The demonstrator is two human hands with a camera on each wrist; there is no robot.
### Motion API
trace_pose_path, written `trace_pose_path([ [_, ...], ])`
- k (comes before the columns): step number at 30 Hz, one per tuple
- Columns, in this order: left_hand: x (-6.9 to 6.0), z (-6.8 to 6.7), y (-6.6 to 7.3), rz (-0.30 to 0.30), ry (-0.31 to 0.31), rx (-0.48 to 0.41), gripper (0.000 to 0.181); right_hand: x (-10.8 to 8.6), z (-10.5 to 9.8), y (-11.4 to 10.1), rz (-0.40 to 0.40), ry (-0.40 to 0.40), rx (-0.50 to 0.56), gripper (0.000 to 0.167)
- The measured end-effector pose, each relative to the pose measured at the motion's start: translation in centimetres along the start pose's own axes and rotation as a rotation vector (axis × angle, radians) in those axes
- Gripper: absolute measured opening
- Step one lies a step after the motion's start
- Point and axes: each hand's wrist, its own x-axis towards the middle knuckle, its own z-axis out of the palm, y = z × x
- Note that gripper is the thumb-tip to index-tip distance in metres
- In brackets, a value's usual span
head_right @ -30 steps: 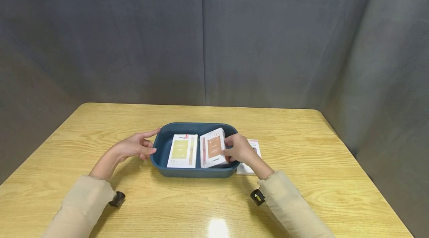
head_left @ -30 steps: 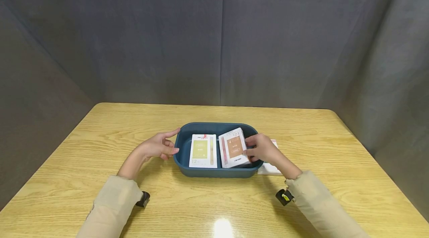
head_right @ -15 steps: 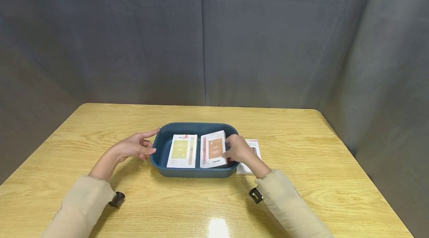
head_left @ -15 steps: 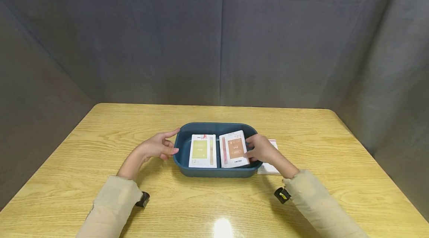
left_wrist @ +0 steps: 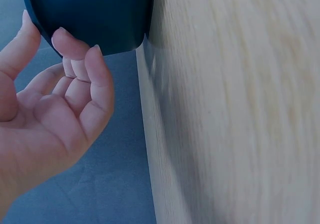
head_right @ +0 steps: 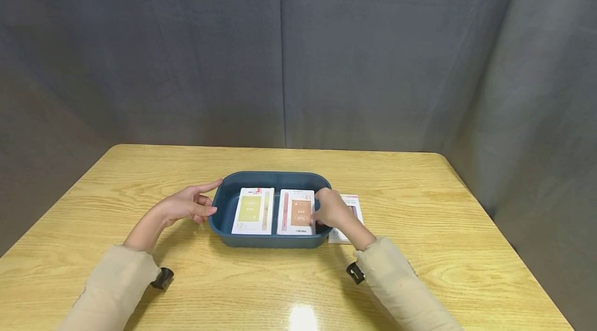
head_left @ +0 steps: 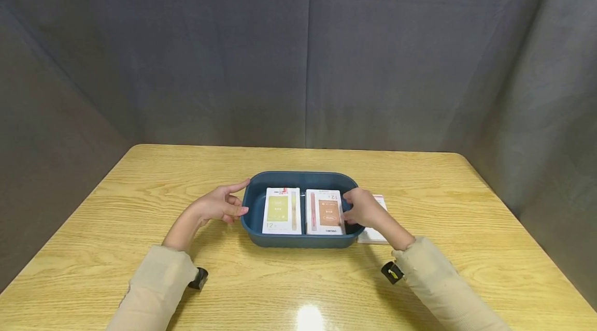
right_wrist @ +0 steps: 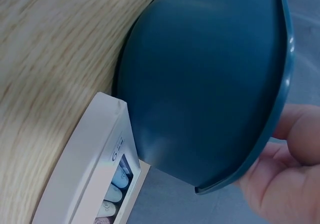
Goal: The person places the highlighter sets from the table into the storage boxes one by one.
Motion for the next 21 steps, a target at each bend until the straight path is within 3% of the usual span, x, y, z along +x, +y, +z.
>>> trace_pose_path([
  [4,0.0,0.0,0.0,-0.001,-0.005,-0.012,0.075,-0.1,-0.1,0.0,-0.038,-0.001,-0.047,0.046],
  [9,-0.1,0.0,0.0,0.001,-0.006,-0.020,0.075,-0.3,-0.3,0.5,-0.164,0.013,-0.104,0.041],
  [14,0.0,0.0,-0.1,0.007,-0.014,-0.023,0.075,-0.3,-0.5,1.0,-0.253,0.019,-0.066,0.038],
  [21,0.0,0.0,0.0,0.010,-0.016,-0.025,0.075,-0.3,-0.7,1.6,-0.314,0.025,0.037,0.035],
])
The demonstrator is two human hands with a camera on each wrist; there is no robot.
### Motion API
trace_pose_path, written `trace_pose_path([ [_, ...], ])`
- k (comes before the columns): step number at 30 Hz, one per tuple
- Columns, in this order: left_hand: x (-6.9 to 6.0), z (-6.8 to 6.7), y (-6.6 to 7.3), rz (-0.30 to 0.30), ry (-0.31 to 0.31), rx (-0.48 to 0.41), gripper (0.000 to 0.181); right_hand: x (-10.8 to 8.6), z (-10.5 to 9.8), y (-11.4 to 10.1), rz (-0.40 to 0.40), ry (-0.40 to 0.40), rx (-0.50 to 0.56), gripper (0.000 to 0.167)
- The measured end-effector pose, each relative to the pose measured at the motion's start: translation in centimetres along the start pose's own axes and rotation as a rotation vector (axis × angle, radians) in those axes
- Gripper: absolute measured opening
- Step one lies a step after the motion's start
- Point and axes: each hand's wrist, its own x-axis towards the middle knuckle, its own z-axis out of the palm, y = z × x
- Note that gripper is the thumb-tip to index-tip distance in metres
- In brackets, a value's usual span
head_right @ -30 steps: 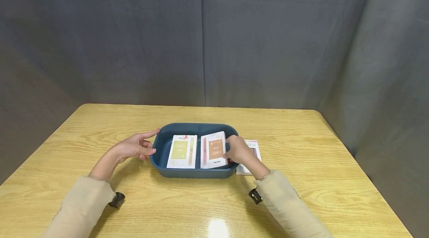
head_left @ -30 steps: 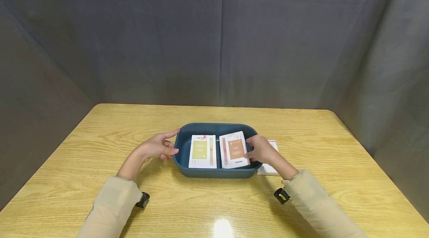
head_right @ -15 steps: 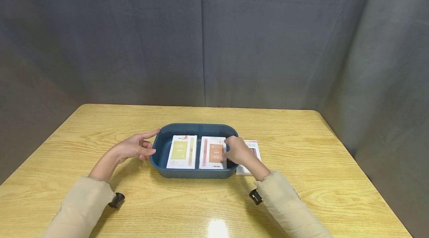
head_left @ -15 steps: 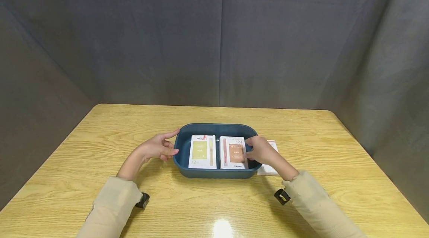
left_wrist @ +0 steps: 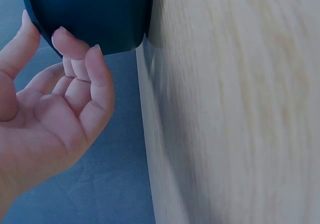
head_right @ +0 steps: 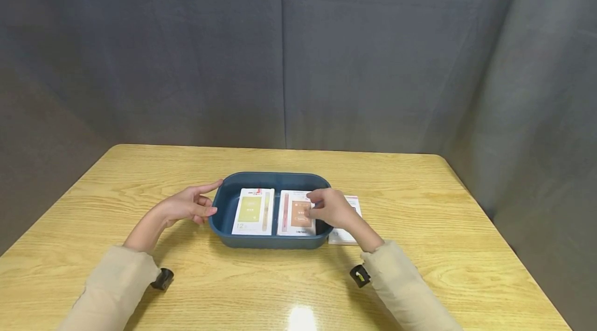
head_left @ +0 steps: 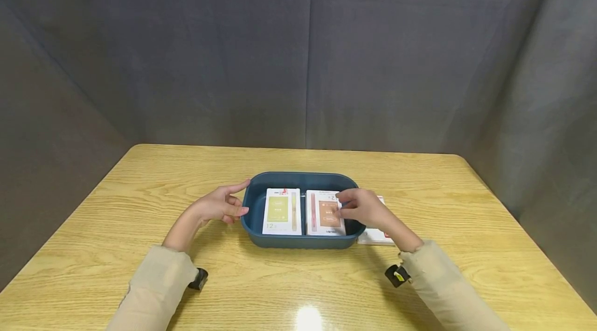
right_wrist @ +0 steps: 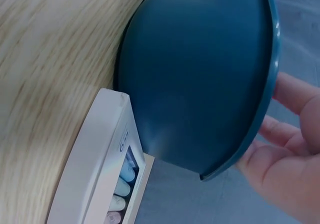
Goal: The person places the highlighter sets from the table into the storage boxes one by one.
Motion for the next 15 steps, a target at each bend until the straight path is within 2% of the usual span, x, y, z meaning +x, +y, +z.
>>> trace_pose_path([
  [11,-0.15,-0.14,-0.05,-0.002,0.013,0.035,0.075,-0.53,-0.54,0.55,-0.083,0.133,0.091,0.034],
  [15,-0.14,-0.19,-0.02,-0.007,0.018,0.052,0.075,-0.81,-0.70,0.73,-0.132,0.167,0.070,0.035],
])
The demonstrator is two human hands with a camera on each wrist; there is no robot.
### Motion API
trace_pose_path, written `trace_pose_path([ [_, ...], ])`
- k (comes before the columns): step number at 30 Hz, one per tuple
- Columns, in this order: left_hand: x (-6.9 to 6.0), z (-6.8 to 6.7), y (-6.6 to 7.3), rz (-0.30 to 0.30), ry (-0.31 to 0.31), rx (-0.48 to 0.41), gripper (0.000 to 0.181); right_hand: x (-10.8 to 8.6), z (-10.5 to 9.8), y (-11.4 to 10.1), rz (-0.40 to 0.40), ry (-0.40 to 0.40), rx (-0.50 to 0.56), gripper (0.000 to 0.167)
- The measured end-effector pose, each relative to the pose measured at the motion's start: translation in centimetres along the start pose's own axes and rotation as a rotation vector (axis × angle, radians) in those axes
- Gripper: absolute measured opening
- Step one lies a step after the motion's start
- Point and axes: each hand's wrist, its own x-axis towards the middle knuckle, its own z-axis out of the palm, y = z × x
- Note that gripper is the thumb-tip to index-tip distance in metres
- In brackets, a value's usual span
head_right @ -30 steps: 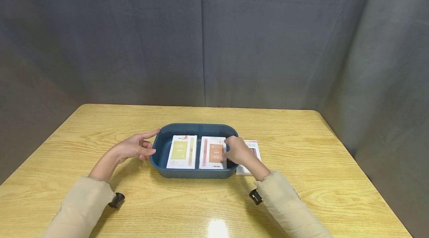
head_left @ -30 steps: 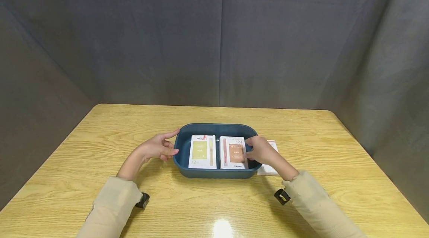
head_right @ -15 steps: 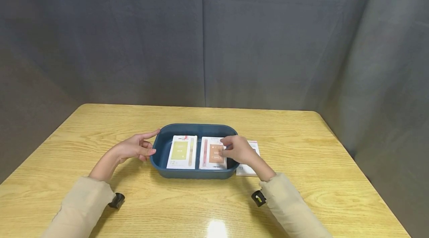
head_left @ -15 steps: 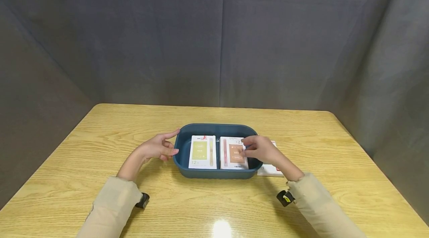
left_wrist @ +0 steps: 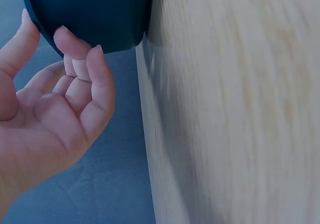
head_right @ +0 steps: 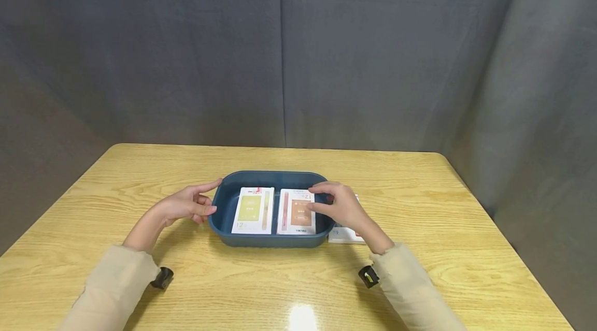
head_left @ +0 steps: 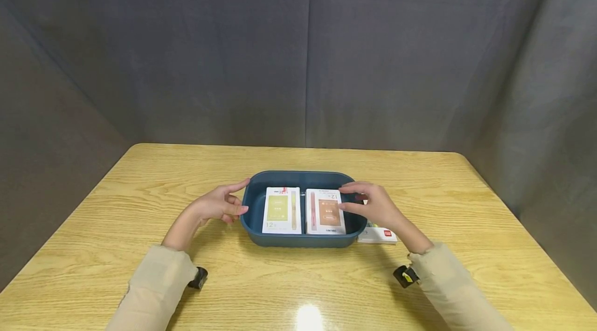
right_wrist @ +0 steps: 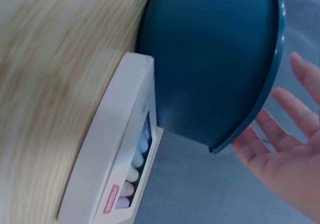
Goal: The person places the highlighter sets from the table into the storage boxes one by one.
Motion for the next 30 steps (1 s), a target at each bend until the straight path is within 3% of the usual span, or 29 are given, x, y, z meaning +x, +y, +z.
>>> trace_pose_path([
  [9,-0.1,-0.1,0.1,0.008,-0.005,0.010,0.074,-0.6,-0.4,0.6,-0.090,0.013,-0.047,0.035],
  [18,0.0,-0.1,0.1,0.000,-0.003,0.004,0.074,-1.8,-1.2,1.4,-0.068,0.017,0.006,0.034],
  [30,0.0,0.0,-0.1,-0.001,-0.007,-0.006,0.075,-2.9,-2.1,2.6,-0.056,0.045,-0.038,0.034],
])
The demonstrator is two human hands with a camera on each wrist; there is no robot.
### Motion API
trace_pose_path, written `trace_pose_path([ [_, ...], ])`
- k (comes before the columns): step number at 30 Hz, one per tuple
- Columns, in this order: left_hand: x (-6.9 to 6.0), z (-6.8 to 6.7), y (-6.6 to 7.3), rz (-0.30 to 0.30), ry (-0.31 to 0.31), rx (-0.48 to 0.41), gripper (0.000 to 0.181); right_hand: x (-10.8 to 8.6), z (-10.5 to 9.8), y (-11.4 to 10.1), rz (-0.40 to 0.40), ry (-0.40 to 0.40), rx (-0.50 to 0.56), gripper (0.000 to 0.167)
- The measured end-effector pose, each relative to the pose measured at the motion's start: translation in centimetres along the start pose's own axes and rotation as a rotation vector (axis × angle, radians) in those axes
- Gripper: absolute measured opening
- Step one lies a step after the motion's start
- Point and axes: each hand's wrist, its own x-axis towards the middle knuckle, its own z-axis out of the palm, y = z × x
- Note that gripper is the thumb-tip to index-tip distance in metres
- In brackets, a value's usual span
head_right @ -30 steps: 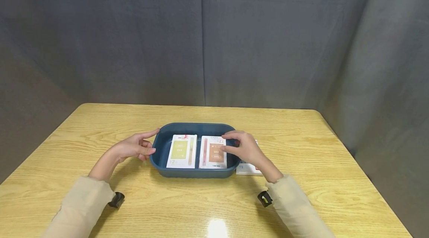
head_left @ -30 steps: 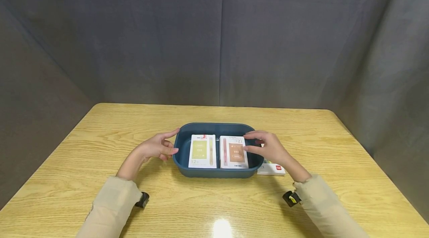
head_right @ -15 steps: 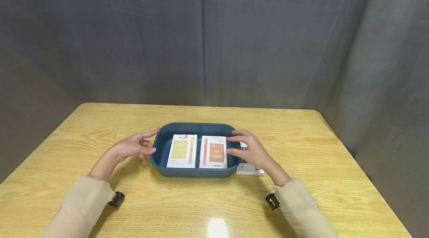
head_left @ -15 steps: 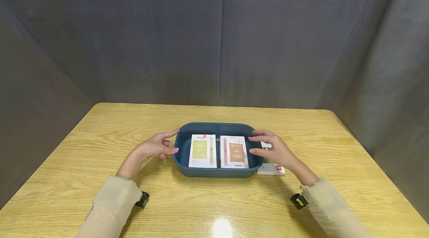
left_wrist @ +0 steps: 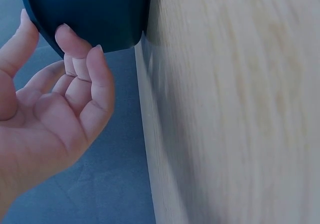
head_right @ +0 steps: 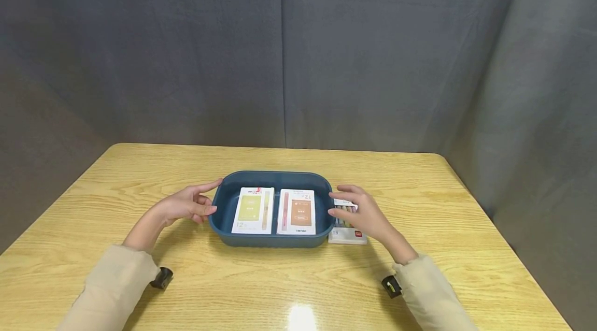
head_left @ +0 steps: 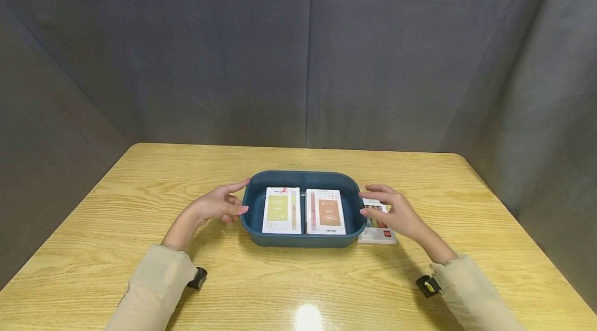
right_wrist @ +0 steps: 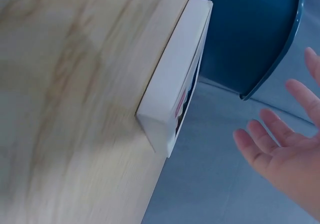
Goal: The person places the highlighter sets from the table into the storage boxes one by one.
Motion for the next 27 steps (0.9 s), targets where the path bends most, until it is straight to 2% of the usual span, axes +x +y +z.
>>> trace_pose_path([
  [11,-0.1,0.0,0.1,-0.003,0.002,-0.008,0.075,-0.9,-0.9,0.9,0.026,0.003,-0.028,0.035],
  [17,-0.1,0.0,0.2,0.003,0.002,0.003,0.076,-1.4,-1.3,1.1,0.049,-0.047,-0.022,0.039],
  [27,-0.1,0.0,0.2,0.017,-0.015,-0.012,0.075,-2.0,-1.7,1.8,0.132,-0.105,0.013,0.042],
])
